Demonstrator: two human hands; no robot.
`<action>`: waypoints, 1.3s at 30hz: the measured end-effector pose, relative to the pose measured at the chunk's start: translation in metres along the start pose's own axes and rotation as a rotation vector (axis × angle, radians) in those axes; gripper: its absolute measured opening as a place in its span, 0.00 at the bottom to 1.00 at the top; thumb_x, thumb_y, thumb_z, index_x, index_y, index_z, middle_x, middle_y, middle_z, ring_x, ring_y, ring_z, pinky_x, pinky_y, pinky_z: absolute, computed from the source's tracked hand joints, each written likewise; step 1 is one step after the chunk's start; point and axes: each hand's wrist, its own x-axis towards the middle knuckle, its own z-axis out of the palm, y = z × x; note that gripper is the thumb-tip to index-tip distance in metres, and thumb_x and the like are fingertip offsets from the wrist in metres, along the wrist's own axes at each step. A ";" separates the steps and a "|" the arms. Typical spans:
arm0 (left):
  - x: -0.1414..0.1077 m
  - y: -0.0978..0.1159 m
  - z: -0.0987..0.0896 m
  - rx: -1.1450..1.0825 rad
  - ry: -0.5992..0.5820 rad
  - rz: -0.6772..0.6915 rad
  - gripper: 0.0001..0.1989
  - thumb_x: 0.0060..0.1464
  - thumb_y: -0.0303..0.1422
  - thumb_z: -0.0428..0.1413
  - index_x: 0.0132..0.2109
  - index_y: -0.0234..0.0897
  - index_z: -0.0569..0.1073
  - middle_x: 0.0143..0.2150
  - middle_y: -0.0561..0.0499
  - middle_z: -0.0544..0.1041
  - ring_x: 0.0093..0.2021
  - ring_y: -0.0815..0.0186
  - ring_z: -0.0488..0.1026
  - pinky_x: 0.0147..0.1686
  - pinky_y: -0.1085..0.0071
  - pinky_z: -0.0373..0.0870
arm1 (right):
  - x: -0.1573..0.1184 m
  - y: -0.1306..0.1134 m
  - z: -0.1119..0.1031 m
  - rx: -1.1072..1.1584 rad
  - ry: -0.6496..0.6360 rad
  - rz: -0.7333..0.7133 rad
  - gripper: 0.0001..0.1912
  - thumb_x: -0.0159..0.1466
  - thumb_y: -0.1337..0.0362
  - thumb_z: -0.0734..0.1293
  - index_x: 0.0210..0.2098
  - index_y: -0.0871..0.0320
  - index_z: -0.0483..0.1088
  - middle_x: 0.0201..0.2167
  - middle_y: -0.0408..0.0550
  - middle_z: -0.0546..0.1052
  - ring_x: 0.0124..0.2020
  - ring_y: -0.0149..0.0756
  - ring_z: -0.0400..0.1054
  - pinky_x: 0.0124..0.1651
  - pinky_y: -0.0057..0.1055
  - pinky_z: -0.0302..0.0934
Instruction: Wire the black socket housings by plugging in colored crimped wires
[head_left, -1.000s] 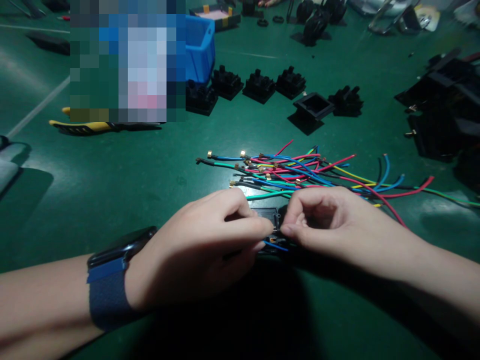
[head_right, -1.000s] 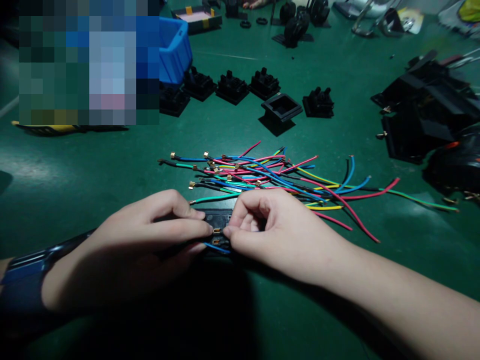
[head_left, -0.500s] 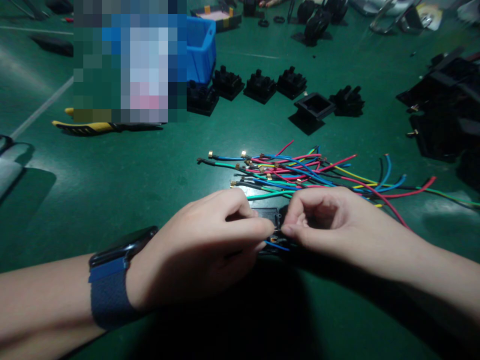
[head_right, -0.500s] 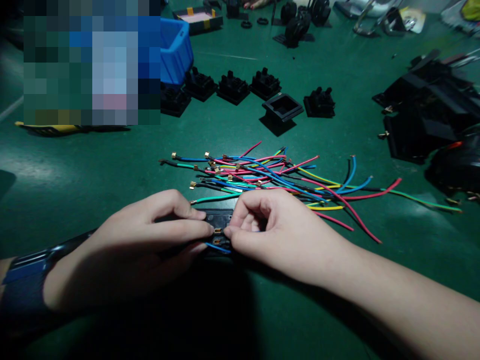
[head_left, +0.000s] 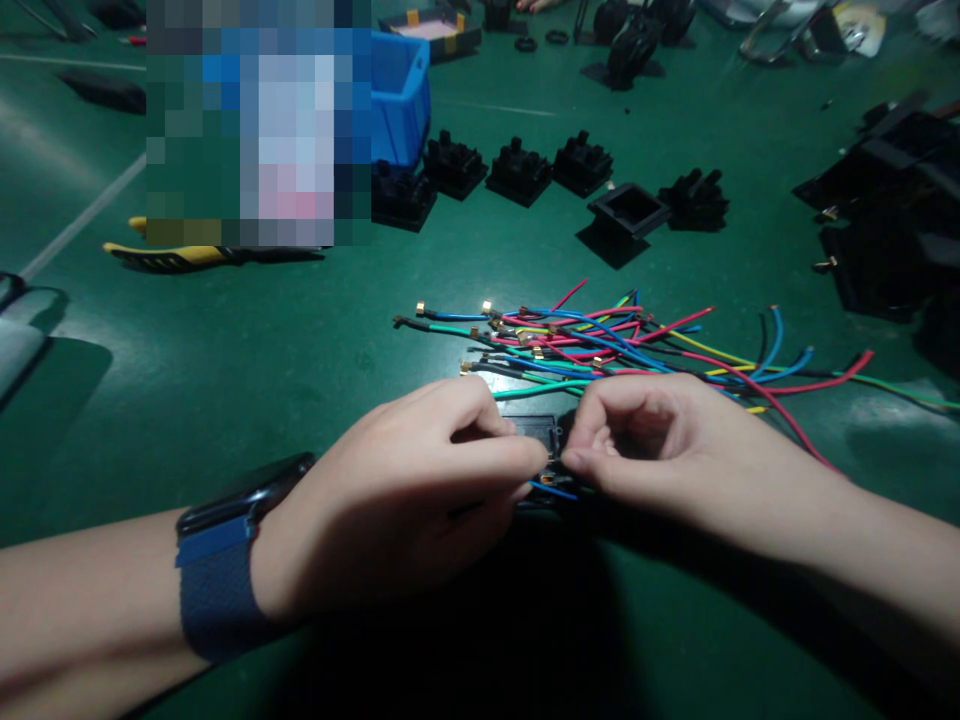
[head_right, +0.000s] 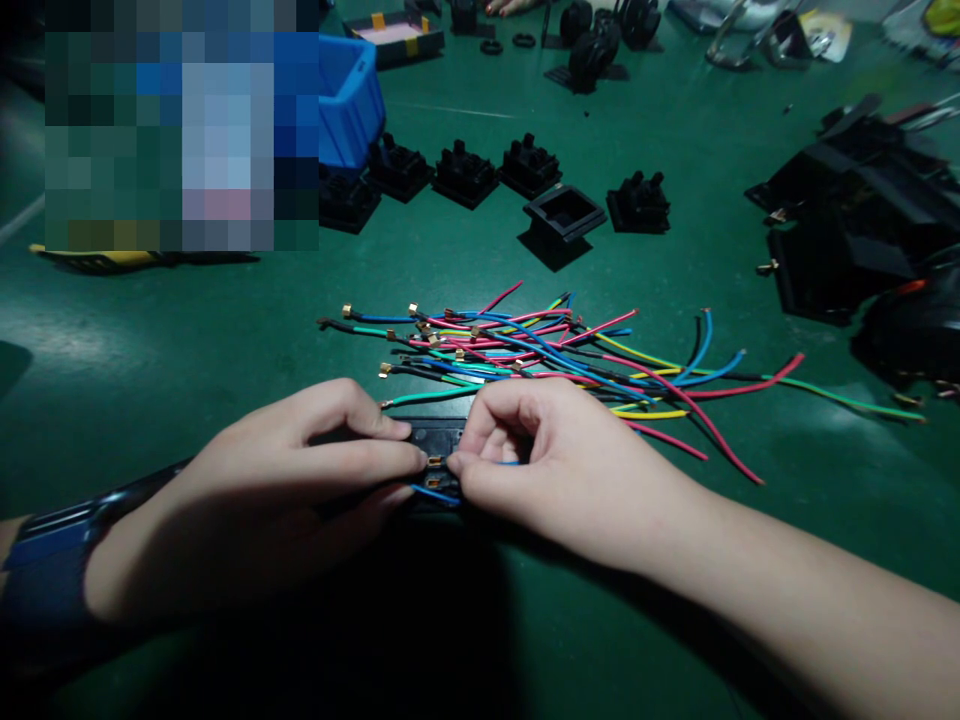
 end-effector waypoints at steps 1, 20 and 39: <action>0.000 0.000 0.000 0.000 -0.002 -0.001 0.11 0.53 0.24 0.53 0.43 0.41 0.72 0.35 0.52 0.68 0.35 0.68 0.64 0.32 0.72 0.58 | 0.000 0.000 0.000 -0.005 0.004 -0.004 0.04 0.53 0.69 0.66 0.23 0.58 0.66 0.20 0.40 0.67 0.22 0.27 0.59 0.24 0.23 0.53; 0.001 0.000 0.000 0.006 -0.007 -0.004 0.11 0.53 0.24 0.53 0.43 0.40 0.72 0.35 0.52 0.68 0.36 0.68 0.65 0.32 0.72 0.59 | -0.001 -0.001 0.001 0.031 0.009 -0.014 0.04 0.51 0.71 0.66 0.22 0.59 0.66 0.18 0.39 0.65 0.21 0.25 0.56 0.23 0.22 0.51; 0.002 -0.001 0.000 0.005 0.011 0.001 0.09 0.53 0.25 0.53 0.41 0.39 0.72 0.35 0.53 0.68 0.35 0.69 0.65 0.31 0.73 0.58 | 0.000 -0.003 0.002 0.025 0.010 -0.007 0.04 0.51 0.71 0.65 0.22 0.59 0.65 0.18 0.37 0.63 0.21 0.24 0.54 0.22 0.22 0.49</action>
